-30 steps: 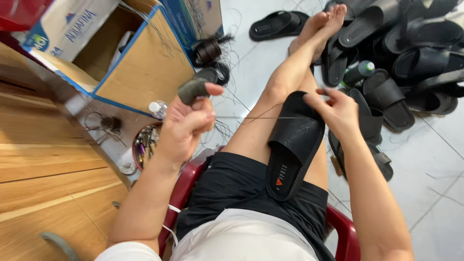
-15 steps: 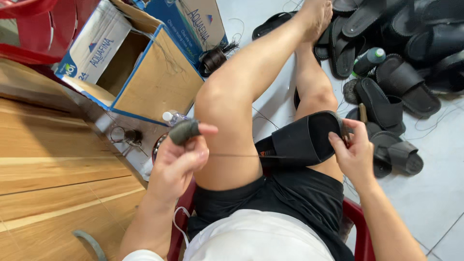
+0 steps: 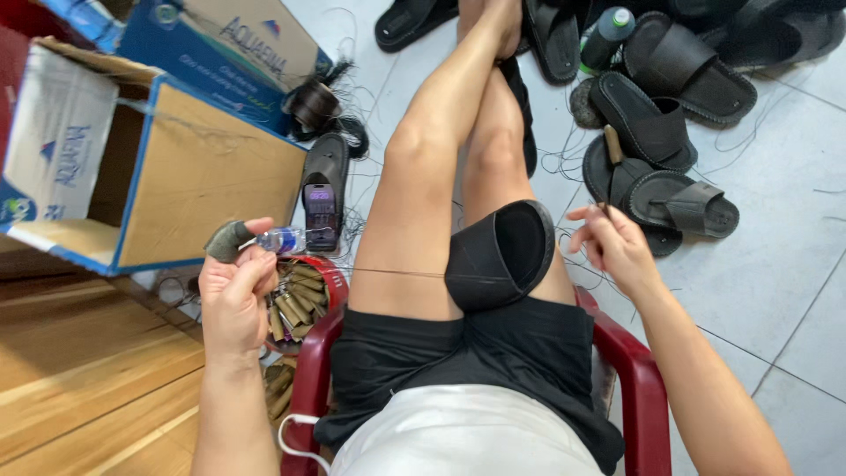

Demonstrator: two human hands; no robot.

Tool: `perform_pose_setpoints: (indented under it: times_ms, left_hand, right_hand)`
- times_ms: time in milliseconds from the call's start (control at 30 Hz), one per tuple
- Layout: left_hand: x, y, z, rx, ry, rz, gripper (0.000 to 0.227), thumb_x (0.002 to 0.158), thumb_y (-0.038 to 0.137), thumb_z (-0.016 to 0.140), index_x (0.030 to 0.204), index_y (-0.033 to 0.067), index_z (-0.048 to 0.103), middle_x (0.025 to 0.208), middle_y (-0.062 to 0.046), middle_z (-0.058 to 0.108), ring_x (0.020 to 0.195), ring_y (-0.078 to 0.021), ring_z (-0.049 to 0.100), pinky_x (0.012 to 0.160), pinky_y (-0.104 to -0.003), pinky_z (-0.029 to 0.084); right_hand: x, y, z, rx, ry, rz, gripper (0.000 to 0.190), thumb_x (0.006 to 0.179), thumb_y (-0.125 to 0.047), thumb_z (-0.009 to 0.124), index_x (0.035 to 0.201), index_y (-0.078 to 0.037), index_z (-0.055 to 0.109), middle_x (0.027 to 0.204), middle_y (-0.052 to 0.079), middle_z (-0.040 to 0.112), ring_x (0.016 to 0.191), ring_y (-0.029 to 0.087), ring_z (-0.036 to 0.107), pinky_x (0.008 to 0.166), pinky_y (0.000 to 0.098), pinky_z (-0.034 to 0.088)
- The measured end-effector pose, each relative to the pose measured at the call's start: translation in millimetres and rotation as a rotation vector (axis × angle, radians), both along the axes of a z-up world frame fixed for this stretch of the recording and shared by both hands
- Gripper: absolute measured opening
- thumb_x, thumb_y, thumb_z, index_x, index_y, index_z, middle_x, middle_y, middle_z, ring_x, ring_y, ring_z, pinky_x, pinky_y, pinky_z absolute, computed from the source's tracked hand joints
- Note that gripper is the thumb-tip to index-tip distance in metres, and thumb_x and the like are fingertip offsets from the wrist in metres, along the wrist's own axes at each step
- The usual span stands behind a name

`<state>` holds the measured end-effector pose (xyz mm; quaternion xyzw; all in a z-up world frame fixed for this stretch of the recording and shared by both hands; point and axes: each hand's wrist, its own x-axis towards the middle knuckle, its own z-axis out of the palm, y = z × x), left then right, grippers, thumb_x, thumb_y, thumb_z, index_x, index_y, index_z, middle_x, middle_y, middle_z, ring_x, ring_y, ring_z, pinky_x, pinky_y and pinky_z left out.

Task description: The person sits on a red chair and hand-sews a black sandal using a needle and thread. They repeatedly push the needle through the sandal strap and pull the thread to secure the stitching. The person adjusts the sandal position on their lap and continues the sewing process.

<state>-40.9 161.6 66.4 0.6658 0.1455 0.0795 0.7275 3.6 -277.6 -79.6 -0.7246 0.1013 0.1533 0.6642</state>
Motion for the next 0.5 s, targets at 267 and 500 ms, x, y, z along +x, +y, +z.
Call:
perform_pose_setpoints:
  times_ms: [267, 500]
  left_hand:
    - [33.9, 16.4, -87.6, 0.227, 0.222, 0.060, 0.040, 0.084, -0.005, 0.057, 0.124, -0.0004, 0.058, 0.059, 0.004, 0.040, 0.046, 0.0024, 0.029, 0.044, -0.013, 0.023]
    - [37.6, 23.1, -93.3, 0.354, 0.329, 0.024, 0.043, 0.083, -0.009, 0.055, 0.124, 0.0001, 0.059, 0.059, 0.003, 0.042, 0.048, 0.0015, 0.032, 0.045, -0.014, 0.025]
  right_hand:
    - [-0.7, -84.6, -256.9, -0.827, 0.261, 0.230, 0.046, 0.100, -0.050, 0.052, 0.122, -0.013, 0.067, 0.106, 0.020, 0.069, 0.106, 0.042, 0.064, 0.090, 0.0517, 0.050]
    - [-8.1, -113.7, -305.8, -1.740, -0.436, 0.284, 0.018, 0.090, -0.012, 0.061, 0.072, -0.011, 0.064, 0.061, 0.003, 0.053, 0.057, 0.019, 0.061, 0.053, 0.0295, 0.054]
